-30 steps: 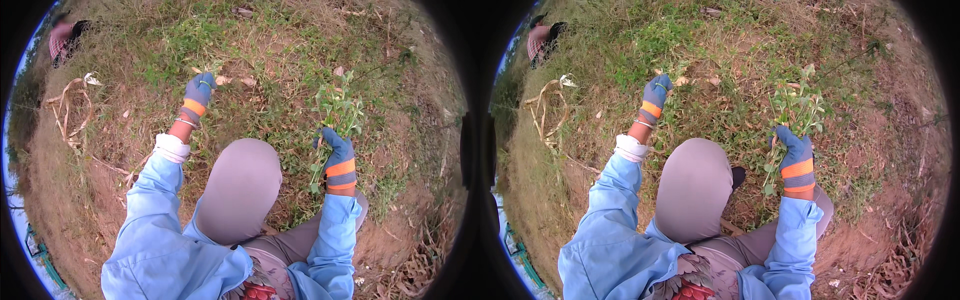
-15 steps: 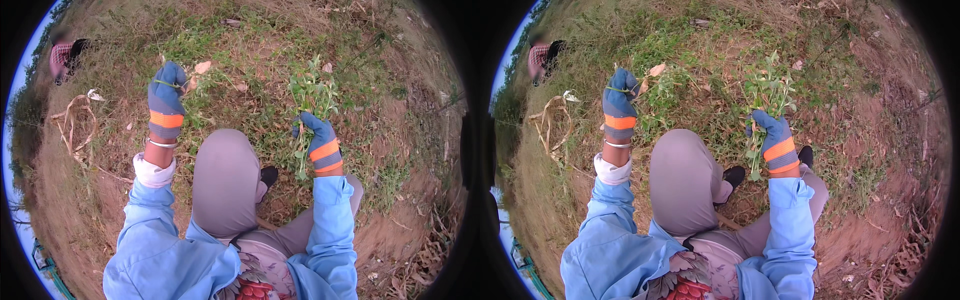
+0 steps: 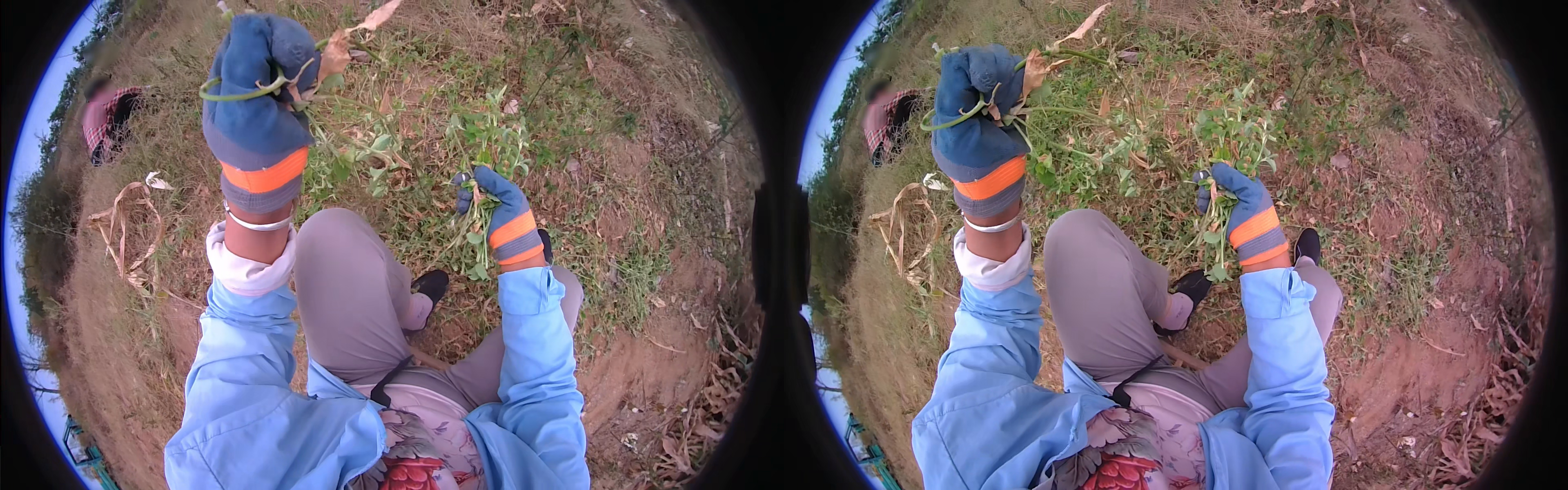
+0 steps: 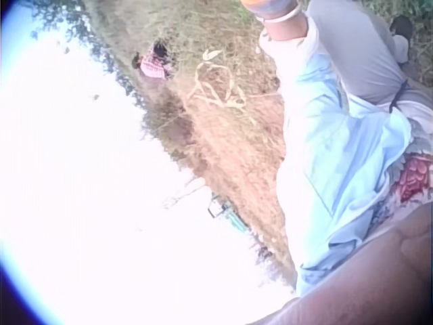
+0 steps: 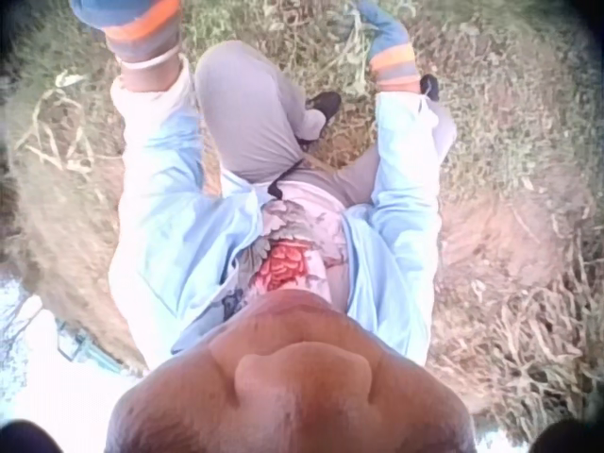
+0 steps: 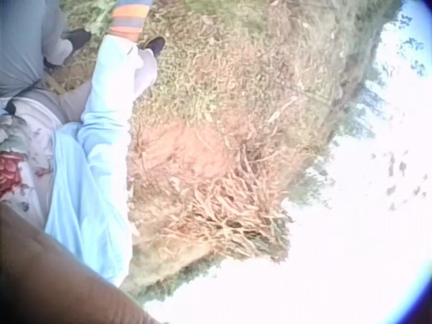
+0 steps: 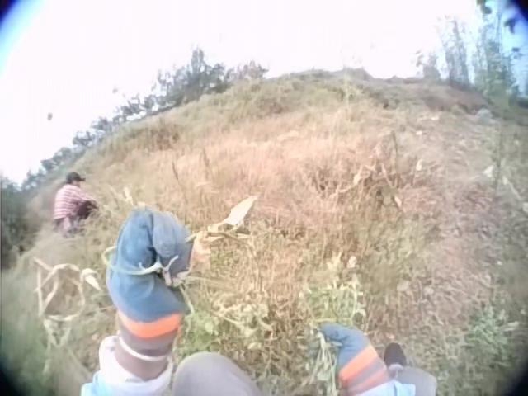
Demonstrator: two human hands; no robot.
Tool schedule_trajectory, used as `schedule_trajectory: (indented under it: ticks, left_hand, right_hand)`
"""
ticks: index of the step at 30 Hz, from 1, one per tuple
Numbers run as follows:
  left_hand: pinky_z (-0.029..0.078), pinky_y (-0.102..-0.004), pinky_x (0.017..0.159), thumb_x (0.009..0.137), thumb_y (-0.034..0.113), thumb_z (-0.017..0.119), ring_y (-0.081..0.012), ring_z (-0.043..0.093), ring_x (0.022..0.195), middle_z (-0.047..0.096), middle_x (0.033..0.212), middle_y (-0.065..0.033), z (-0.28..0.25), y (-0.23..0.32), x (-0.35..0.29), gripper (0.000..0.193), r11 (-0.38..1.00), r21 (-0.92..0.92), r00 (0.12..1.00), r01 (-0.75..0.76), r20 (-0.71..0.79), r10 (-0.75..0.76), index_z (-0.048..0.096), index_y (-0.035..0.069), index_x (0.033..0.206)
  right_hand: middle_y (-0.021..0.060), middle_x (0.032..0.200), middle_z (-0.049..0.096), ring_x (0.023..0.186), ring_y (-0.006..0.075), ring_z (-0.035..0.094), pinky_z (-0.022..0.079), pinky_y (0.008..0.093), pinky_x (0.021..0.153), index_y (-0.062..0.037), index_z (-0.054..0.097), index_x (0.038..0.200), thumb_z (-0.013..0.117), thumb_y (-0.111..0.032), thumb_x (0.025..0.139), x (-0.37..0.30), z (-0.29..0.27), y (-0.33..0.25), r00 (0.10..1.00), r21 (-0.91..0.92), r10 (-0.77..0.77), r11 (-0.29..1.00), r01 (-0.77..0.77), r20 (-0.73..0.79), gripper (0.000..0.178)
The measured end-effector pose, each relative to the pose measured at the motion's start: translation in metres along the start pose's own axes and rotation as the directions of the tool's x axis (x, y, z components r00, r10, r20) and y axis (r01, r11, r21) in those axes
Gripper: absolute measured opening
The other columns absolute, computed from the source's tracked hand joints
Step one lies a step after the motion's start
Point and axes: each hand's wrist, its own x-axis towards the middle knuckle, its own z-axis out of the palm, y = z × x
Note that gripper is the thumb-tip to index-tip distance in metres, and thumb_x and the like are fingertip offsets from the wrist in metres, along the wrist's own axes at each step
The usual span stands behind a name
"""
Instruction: The person sits on the ground and pulls weeds from the soil by hand. They gather the uprooted plants into a bundle held in their left hand while continuing to pull more weeds with their right hand.
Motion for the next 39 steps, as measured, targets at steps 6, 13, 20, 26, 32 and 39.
schedule_trajectory:
  ticks: [6,13,20,26,32,39]
  left_hand:
    - [0.031,-0.0191,0.046,0.090,0.026,0.039,-0.0050,0.041,0.050,0.048,0.062,0.0004,0.036,0.001,0.001,0.031,0.966,-0.240,0.996,0.093,0.013,-0.093,0.052,0.005,0.071]
    - [0.033,-0.0217,0.053,0.088,0.030,0.041,-0.0069,0.041,0.057,0.049,0.063,-0.0004,0.073,-0.006,-0.045,0.032,0.894,-0.194,0.915,0.404,0.094,-0.393,0.051,0.004,0.071]
    - [0.036,-0.0286,0.051,0.086,0.026,0.042,-0.0172,0.045,0.056,0.049,0.063,-0.0040,0.090,0.004,-0.070,0.032,0.981,-0.117,0.831,0.153,0.553,-0.063,0.048,0.006,0.062]
    - [0.041,-0.0356,0.054,0.067,0.014,0.059,-0.0285,0.051,0.061,0.051,0.067,-0.0090,0.114,-0.001,-0.102,0.011,0.980,-0.193,0.644,0.038,0.755,0.124,0.054,0.006,0.072]
    - [0.042,-0.0368,0.056,0.072,0.015,0.059,-0.0293,0.052,0.065,0.053,0.070,-0.0082,0.120,-0.008,-0.118,0.011,0.945,-0.315,0.590,0.090,0.781,0.204,0.055,0.005,0.073]
    - [0.044,-0.0346,0.060,0.069,0.017,0.064,-0.0245,0.055,0.072,0.056,0.079,-0.0073,0.119,-0.013,-0.119,0.020,0.878,-0.328,0.460,0.348,0.876,0.145,0.055,0.004,0.083]
  right_hand:
    - [0.0160,0.092,0.058,0.066,0.0206,0.055,0.048,0.0338,0.058,0.0022,0.050,0.099,0.055,-0.015,0.080,-0.006,-0.002,-0.005,0.997,0.174,-0.026,0.985,0.013,0.073,0.026]
    - [0.0188,0.092,0.058,0.073,0.0254,0.059,0.050,0.0362,0.061,0.0038,0.050,0.099,0.053,-0.017,0.082,0.002,-0.023,-0.001,0.999,0.236,0.019,0.971,-0.029,0.045,0.028]
    - [0.0160,0.093,0.059,0.079,0.0250,0.060,0.051,0.0341,0.067,0.0023,0.049,0.104,0.049,-0.019,0.083,-0.002,-0.011,0.001,0.982,0.151,-0.186,0.970,0.188,-0.025,0.030]
    - [0.0103,0.120,0.045,0.093,0.0170,0.051,0.042,0.0244,0.077,0.0019,0.035,0.124,0.035,-0.042,0.084,0.017,-0.006,-0.019,0.941,-0.247,-0.200,0.931,0.269,0.272,0.059]
    - [0.0131,0.125,0.042,0.088,0.0189,0.053,0.043,0.0258,0.072,0.0077,0.030,0.126,0.028,-0.058,0.082,-0.002,-0.016,-0.028,0.944,0.194,-0.008,0.979,-0.059,0.329,0.079]
    - [0.0207,0.116,0.049,0.072,0.0295,0.058,0.049,0.0392,0.063,0.0078,0.042,0.115,0.042,-0.033,0.087,-0.009,-0.025,-0.030,0.974,0.248,-0.026,0.968,-0.032,0.227,0.049]
